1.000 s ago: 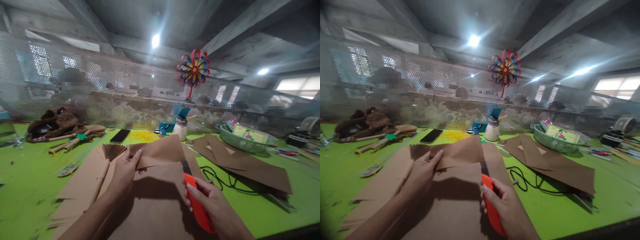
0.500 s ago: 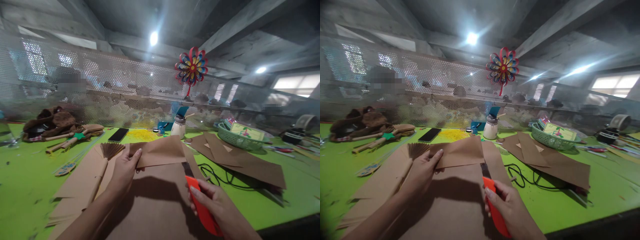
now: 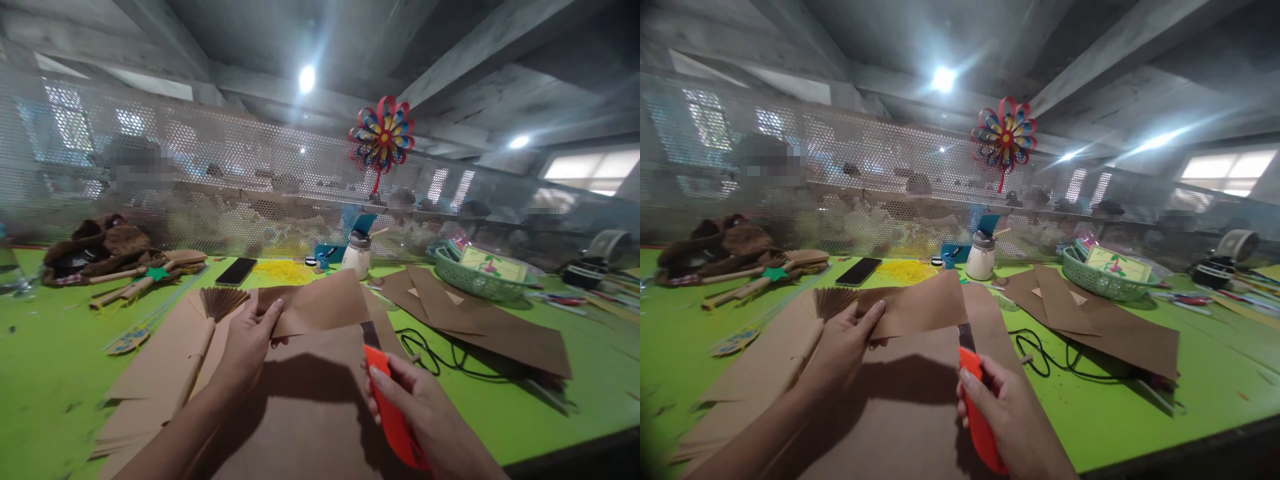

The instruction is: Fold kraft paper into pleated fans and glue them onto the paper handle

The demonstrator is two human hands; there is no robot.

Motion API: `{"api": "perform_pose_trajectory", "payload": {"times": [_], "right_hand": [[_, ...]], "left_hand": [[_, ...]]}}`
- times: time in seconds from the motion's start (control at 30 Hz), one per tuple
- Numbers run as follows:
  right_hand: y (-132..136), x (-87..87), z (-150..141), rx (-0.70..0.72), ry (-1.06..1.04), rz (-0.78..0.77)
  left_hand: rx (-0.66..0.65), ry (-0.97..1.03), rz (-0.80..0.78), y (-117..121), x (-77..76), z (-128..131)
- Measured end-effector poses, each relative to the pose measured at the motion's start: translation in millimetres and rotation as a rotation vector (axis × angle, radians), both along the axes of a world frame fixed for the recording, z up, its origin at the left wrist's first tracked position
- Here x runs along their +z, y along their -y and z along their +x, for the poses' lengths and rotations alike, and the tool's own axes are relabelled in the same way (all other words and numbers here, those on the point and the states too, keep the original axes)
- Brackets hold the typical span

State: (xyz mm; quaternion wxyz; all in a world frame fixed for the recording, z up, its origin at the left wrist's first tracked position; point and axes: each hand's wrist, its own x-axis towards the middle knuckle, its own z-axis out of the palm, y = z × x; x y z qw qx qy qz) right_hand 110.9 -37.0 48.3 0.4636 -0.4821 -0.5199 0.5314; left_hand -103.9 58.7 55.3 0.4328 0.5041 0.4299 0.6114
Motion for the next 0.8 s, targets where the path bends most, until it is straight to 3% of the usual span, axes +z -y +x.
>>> {"api": "perform_pose_trajectory", "payload": {"times": [0.23,0.5,0.8], "right_hand": [[4,-4.2,6,0.021,-0.039,-0.021],[11,-5.5,8,-0.040,-0.045,-0.008],[10,-14.3,11,-0.025,-0.008,-0.032]], "left_hand": [[0.053,-0.025,0.044,1,2.2,-1],[0.009,0.037,-0.005,-5,-8.0,2],[-0.010,0.074,-0.054,-3,-4.5,3]]}}
